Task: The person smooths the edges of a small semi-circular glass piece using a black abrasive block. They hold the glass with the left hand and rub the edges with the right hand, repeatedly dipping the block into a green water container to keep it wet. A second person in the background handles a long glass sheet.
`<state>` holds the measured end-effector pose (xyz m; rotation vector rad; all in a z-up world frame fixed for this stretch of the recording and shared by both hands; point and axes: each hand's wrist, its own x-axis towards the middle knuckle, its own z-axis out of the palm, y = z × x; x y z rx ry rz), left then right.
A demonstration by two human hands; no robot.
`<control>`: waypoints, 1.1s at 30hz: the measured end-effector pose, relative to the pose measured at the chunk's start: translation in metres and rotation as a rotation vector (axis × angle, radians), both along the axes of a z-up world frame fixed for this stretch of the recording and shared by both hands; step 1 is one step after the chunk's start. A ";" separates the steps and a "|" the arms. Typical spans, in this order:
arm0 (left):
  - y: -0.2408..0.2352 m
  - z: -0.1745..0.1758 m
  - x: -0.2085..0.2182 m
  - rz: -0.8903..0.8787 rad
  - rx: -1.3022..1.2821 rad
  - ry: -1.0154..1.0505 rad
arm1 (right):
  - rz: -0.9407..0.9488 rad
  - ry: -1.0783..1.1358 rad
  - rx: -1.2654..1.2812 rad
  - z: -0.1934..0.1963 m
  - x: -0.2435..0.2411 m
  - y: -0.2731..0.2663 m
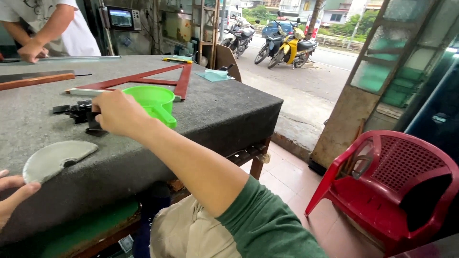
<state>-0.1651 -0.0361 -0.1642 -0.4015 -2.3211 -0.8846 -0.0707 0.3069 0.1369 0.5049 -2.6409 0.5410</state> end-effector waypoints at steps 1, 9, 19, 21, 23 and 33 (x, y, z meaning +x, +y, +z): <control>0.020 0.034 0.032 -0.052 0.068 -0.037 | -0.032 0.063 0.003 -0.005 -0.007 0.005; 0.037 0.171 0.166 0.028 0.063 -0.370 | -0.011 0.062 0.097 -0.032 -0.029 -0.014; 0.046 0.180 0.182 -0.032 0.190 -0.437 | -0.058 0.059 0.115 -0.050 -0.018 -0.053; 0.047 0.183 0.180 -0.031 0.180 -0.432 | -0.074 0.078 0.132 -0.047 -0.008 -0.058; 0.046 0.180 0.181 -0.028 0.150 -0.421 | -0.050 0.101 0.253 -0.048 0.005 -0.061; 0.045 0.175 0.176 0.002 0.091 -0.412 | -0.043 0.254 0.311 -0.064 0.012 -0.079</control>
